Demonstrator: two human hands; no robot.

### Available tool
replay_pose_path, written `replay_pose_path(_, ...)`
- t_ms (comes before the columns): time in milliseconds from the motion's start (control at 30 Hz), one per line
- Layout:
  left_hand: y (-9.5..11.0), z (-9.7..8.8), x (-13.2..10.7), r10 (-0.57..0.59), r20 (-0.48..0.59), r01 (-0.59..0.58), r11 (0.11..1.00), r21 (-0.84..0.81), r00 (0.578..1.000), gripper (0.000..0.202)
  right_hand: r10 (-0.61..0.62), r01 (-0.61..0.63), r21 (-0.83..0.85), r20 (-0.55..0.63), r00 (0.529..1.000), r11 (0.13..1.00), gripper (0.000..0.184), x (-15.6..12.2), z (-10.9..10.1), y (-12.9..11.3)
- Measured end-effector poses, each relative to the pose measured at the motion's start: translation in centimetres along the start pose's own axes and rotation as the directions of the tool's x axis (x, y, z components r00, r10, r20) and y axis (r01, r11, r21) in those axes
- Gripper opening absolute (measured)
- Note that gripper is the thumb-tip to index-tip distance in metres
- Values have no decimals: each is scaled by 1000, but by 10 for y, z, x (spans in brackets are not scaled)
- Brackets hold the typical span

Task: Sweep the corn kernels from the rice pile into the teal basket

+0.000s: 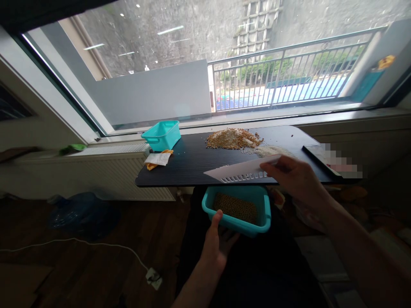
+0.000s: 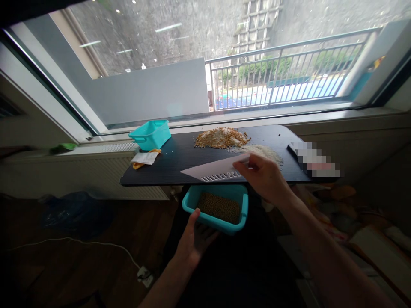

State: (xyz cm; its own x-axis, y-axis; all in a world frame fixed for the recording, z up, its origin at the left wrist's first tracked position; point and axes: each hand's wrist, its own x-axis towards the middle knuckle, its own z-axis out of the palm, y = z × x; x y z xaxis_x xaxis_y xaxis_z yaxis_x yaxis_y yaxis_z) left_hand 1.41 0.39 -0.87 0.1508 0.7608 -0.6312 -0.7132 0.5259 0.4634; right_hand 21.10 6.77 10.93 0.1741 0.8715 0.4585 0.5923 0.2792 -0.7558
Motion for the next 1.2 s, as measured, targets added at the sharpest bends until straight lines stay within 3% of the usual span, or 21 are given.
replay_pose_path(67, -1, 0, 1, -6, -1, 6, 1000, 6, 1000, 47, 63, -62, 44, -24, 998, 997, 29, -2, -11, 2)
replay_pose_path(133, -3, 0, 1, -9, 1, 9, 1000, 21, 1000, 47, 155, -149, 55, -140, 978, 987, 26, 0, -24, 5)
replay_pose_path(267, -9, 4, 3, -34, 12, 33, 997, 69, 999, 50, 265, -291, -53, -285, 921, 955, 24, 9, -41, 9)
replay_pose_path(567, -13, 23, 10, -205, 51, 199, 974, 105, 977, 56, 291, -308, -33, -239, 926, 951, 27, 14, -36, 30)
replay_pose_path(800, -12, 23, 7, -182, 33, 178, 979, 97, 983, 59, 263, -271, -31, -165, 951, 962, 26, 16, -34, 28)
replay_pose_path(1200, -11, 23, 8, -191, 31, 187, 977, 102, 981, 57, 303, -304, 30, -204, 931, 952, 22, 8, -38, 23)
